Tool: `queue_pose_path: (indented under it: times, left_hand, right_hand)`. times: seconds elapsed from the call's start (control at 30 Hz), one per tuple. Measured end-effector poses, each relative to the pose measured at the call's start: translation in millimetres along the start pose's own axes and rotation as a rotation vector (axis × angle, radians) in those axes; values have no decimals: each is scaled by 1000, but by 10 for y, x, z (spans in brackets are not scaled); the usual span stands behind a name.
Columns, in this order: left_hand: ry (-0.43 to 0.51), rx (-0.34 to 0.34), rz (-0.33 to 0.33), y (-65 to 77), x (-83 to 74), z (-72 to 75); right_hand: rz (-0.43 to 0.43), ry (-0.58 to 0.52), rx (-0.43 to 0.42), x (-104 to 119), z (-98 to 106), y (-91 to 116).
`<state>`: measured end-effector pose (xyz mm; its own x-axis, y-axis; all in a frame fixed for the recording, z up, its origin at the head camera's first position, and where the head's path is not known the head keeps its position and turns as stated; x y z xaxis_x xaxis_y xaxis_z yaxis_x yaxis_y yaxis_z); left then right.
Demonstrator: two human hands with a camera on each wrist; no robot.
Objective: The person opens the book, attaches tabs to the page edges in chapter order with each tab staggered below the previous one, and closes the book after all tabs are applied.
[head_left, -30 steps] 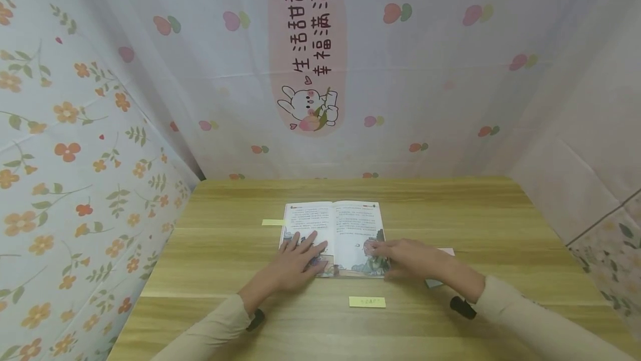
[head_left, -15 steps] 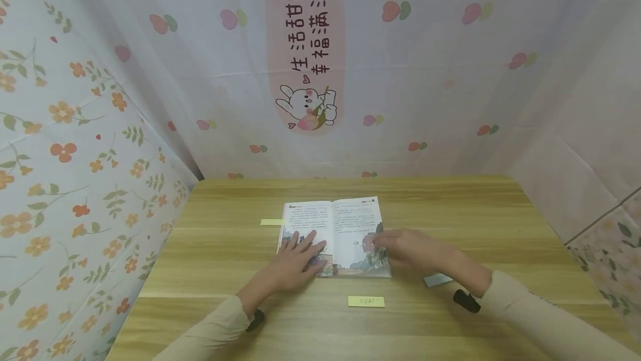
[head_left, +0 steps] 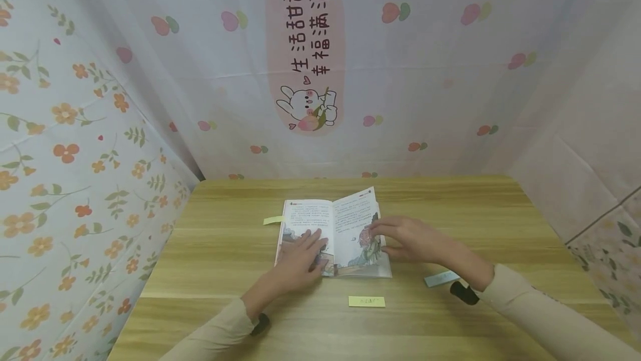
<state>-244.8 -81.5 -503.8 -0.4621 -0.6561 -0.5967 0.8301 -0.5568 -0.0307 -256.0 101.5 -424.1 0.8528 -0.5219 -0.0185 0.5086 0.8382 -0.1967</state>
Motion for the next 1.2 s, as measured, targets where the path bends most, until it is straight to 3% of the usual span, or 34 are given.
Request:
queue_pose_path:
  times: [0.2, 0.33, 0.57, 0.97, 1.2]
  left_hand:
    - [48, -9, -20, -68, -177, -53]
    - [13, -16, -10, -130, -246, -147]
    - [-38, -110, -21, -212, -342, -195]
    - [16, -232, 55, -166, -300, -52]
    - [90, -383, -1, -85, -284, 195]
  right_hand:
    - [8, -11, -32, 30, 98, -50]
    - [1, -6, -46, 29, 144, -67]
    - [29, 14, -105, 76, 243, -105]
    - [62, -14, -208, 80, 392, -87]
    - [-15, -10, -204, -60, 406, 20]
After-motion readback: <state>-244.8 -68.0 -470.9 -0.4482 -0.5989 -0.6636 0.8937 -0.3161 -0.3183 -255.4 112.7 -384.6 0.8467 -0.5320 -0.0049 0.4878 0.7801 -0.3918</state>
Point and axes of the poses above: each hand's wrist, its own y-axis away from the middle knuckle, its own z-axis out of the back of the hand, x = y × z, the point moved 10 cm from there along -y, towards the middle knuckle, and after that the axes turned 13 degrees about y, right-handed, at the moved point
